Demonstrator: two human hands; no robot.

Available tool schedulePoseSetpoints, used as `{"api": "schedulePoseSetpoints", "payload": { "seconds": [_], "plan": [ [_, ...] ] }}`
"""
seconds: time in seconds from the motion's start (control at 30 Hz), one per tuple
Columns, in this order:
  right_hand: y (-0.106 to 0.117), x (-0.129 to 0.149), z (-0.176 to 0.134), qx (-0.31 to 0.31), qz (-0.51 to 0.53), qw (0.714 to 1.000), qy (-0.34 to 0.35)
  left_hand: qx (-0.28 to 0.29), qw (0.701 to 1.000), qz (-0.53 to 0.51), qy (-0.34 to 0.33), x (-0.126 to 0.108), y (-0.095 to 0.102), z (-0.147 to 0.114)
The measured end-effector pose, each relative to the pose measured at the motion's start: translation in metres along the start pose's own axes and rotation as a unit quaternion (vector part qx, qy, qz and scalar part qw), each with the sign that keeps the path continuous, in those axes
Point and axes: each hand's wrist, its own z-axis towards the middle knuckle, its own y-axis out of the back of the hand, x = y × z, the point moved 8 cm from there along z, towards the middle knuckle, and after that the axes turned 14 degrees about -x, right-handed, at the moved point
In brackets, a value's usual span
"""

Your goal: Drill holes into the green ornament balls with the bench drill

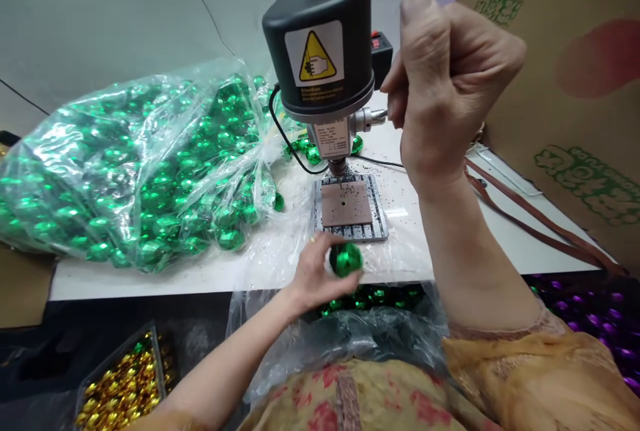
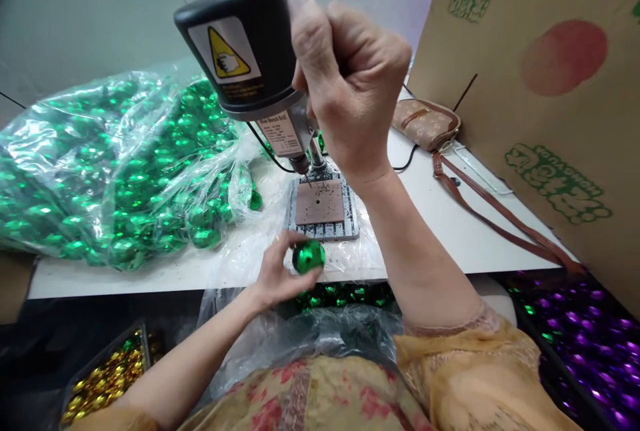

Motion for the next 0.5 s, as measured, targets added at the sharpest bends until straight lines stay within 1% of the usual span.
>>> {"api": "schedulePoseSetpoints", "payload": {
  "seconds": [0.03, 0.1, 0.13, 0.17, 0.2, 0.23, 0.27, 0.3, 0.37, 0.4, 0.43, 0.47, 0.5],
  "plan": [
    [0.001, 0.0, -0.001, -0.001, 0.008, 1.0, -0.002, 0.044, 0.998, 0.004, -0.05, -0.012, 0.0, -0.017],
    [0.002, 0.002, -0.002, -0.012, 0.025, 1.0, 0.006, 0.12, 0.981, 0.033, -0.15, -0.029, 0.0, -0.05],
    [0.003, 0.003, -0.002, -0.014, 0.027, 0.999, 0.009, 0.139, 0.971, 0.044, -0.187, -0.033, 0.001, -0.063],
    [0.003, 0.003, -0.002, -0.018, 0.027, 0.999, 0.014, 0.141, 0.966, 0.048, -0.209, -0.033, 0.004, -0.069],
    [0.003, 0.004, -0.002, -0.018, 0.026, 0.999, 0.018, 0.127, 0.967, 0.046, -0.217, -0.031, 0.009, -0.068],
    [0.003, 0.004, -0.003, -0.019, 0.023, 0.999, 0.021, 0.101, 0.972, 0.044, -0.21, -0.024, 0.015, -0.061],
    [0.003, 0.004, -0.003, -0.022, 0.02, 0.999, 0.025, 0.069, 0.978, 0.045, -0.194, -0.015, 0.023, -0.048],
    [0.003, 0.004, -0.003, -0.025, 0.019, 0.999, 0.028, 0.038, 0.983, 0.053, -0.172, -0.003, 0.03, -0.031],
    [0.004, 0.005, -0.003, -0.033, 0.025, 0.998, 0.04, 0.001, 0.989, 0.096, -0.113, 0.031, 0.041, 0.008],
    [0.004, 0.006, -0.003, -0.033, 0.027, 0.998, 0.042, 0.001, 0.988, 0.126, -0.084, 0.05, 0.044, 0.028],
    [0.005, 0.006, -0.003, -0.034, 0.027, 0.998, 0.045, 0.016, 0.984, 0.17, -0.051, 0.071, 0.045, 0.046],
    [0.005, 0.005, -0.003, -0.032, 0.021, 0.998, 0.044, 0.05, 0.973, 0.223, -0.02, 0.093, 0.043, 0.06],
    [0.005, 0.005, -0.003, -0.029, 0.009, 0.999, 0.043, 0.103, 0.953, 0.283, 0.007, 0.114, 0.04, 0.07]
  ]
}}
